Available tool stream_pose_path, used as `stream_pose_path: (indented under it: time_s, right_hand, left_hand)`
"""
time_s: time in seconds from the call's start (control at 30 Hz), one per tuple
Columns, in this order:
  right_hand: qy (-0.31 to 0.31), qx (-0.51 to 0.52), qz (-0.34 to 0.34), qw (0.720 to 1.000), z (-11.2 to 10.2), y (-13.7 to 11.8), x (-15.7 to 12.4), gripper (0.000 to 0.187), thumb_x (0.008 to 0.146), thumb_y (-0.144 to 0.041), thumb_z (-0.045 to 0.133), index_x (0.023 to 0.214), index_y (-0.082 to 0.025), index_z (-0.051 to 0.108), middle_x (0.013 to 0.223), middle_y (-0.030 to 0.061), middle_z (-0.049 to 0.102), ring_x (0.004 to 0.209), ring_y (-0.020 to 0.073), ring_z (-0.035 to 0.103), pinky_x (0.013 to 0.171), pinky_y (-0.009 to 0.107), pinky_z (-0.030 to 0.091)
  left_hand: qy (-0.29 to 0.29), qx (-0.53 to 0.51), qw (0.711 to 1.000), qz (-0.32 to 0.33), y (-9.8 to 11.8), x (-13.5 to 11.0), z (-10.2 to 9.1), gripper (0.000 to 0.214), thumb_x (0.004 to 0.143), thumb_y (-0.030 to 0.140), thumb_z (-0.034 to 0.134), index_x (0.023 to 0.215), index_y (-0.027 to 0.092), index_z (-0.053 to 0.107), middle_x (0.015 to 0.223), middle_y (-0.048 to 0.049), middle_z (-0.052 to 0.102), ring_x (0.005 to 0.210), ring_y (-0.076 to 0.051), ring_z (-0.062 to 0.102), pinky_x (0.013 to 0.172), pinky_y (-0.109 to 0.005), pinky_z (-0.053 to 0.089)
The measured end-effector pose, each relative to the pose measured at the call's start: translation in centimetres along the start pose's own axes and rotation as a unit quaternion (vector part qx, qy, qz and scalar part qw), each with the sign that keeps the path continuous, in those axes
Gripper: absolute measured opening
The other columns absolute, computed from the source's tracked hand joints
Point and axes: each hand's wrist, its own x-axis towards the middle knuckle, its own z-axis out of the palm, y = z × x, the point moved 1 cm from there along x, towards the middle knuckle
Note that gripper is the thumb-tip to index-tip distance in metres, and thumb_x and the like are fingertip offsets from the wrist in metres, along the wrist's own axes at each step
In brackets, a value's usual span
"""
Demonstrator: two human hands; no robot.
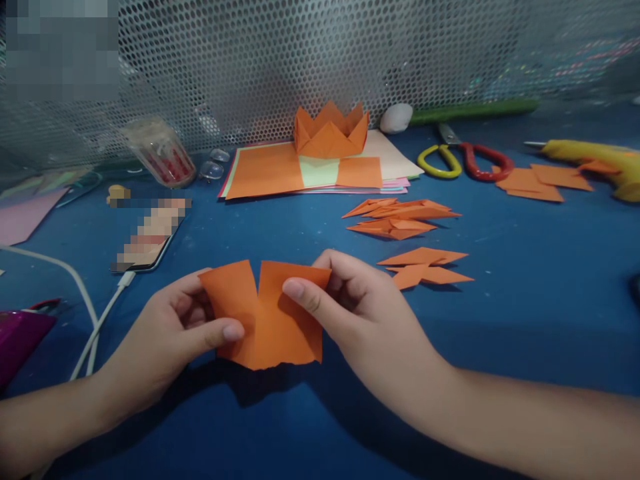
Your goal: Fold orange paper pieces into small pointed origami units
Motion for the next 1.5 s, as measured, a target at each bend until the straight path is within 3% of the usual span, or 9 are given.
stream_pose_path:
  time_s: [0.2,0.47,0.7,0.87,0.93,1.17,1.23,1.37,1.5]
  right_hand:
    - [-0.058,-0.013,0.024,0.998,-0.1,0.0,-0.1,0.059,0.080,-0.080,0.078,0.076,-0.022,0.067,0.053,-0.0025,0.055,0.046,0.0114,0.053,0.045,0.023,0.051]
    - [-0.034,0.039,0.018,0.998,-0.3,0.9,-0.3,0.044,0.076,-0.068,0.088,0.084,-0.026,0.079,0.072,0.0021,0.071,0.053,0.0135,0.055,0.045,0.026,0.050]
    - [-0.011,0.049,0.015,0.999,-0.3,0.5,-0.2,0.048,0.074,-0.071,0.088,0.084,-0.026,0.074,0.068,0.0000,0.071,0.051,0.0131,0.059,0.047,0.025,0.055]
    - [0.028,0.024,-0.002,0.999,-0.4,0.5,0.1,0.056,0.077,-0.074,0.083,0.071,-0.024,0.060,0.054,-0.0048,0.056,0.042,0.0086,0.049,0.040,0.020,0.047]
    - [0.035,0.013,-0.012,0.999,-0.4,0.5,0.1,0.057,0.078,-0.075,0.081,0.070,-0.023,0.058,0.053,-0.0053,0.054,0.041,0.0081,0.047,0.039,0.020,0.046]
    - [-0.033,0.062,0.068,0.995,-0.2,0.9,-0.3,0.055,0.077,-0.047,0.089,0.119,-0.027,0.059,0.059,-0.0069,0.066,0.051,0.0139,0.064,0.048,0.020,0.051]
    - [-0.070,0.043,0.083,0.993,-0.3,1.1,-0.5,0.054,0.078,-0.048,0.087,0.120,-0.027,0.060,0.065,-0.0037,0.070,0.062,0.0181,0.072,0.057,0.025,0.057]
    - [-0.101,-0.081,0.011,0.992,-0.6,1.3,-0.6,0.032,0.090,-0.054,0.075,0.103,-0.024,0.071,0.073,-0.0001,0.070,0.063,0.0155,0.062,0.055,0.026,0.050]
    - [-0.079,-0.151,-0.049,0.984,-1.1,1.2,-0.6,0.028,0.097,-0.048,0.067,0.113,-0.026,0.075,0.080,0.0007,0.070,0.068,0.0159,0.063,0.062,0.027,0.054]
  left_hand:
    - [0.047,0.013,0.998,0.039,-0.6,0.2,-0.4,0.035,0.062,0.017,0.105,0.091,0.023,0.087,0.095,-0.0013,0.087,0.086,-0.017,0.083,0.075,-0.016,0.064]
    - [0.055,0.050,0.996,0.054,-0.4,0.2,0.0,0.028,0.066,0.026,0.104,0.085,0.021,0.084,0.089,-0.0005,0.087,0.086,-0.017,0.082,0.078,-0.016,0.062]
    - [0.092,0.069,0.992,0.054,-0.6,0.1,-0.4,0.038,0.071,0.039,0.102,0.095,0.019,0.081,0.098,-0.0036,0.086,0.095,-0.021,0.080,0.083,-0.021,0.064]
    - [0.080,0.090,0.992,0.038,-0.5,0.1,-0.3,0.042,0.069,0.035,0.102,0.098,0.019,0.075,0.092,-0.0030,0.083,0.077,-0.018,0.075,0.053,-0.017,0.056]
    - [0.068,0.127,0.989,0.044,-0.5,0.0,-0.1,0.044,0.073,0.034,0.099,0.104,0.020,0.072,0.092,-0.0021,0.079,0.076,-0.017,0.072,0.056,-0.019,0.057]
    - [0.138,0.371,0.890,0.227,-1.2,-0.6,-1.1,0.084,0.077,0.027,0.093,0.151,0.036,0.055,0.144,-0.0035,0.063,0.117,-0.020,0.063,0.096,-0.029,0.053]
    - [0.104,0.387,0.869,0.291,-1.0,-0.8,-1.2,0.070,0.082,0.025,0.091,0.145,0.040,0.062,0.145,0.0003,0.066,0.126,-0.019,0.062,0.102,-0.029,0.050]
    - [-0.010,0.387,0.871,0.301,-0.2,-0.8,-0.5,0.021,0.088,0.013,0.083,0.099,0.032,0.084,0.101,0.0034,0.082,0.096,-0.014,0.075,0.088,-0.021,0.056]
    - [0.010,0.391,0.882,0.264,0.2,-0.6,0.0,0.013,0.083,0.015,0.089,0.082,0.028,0.088,0.078,0.0006,0.082,0.074,-0.015,0.073,0.071,-0.022,0.056]
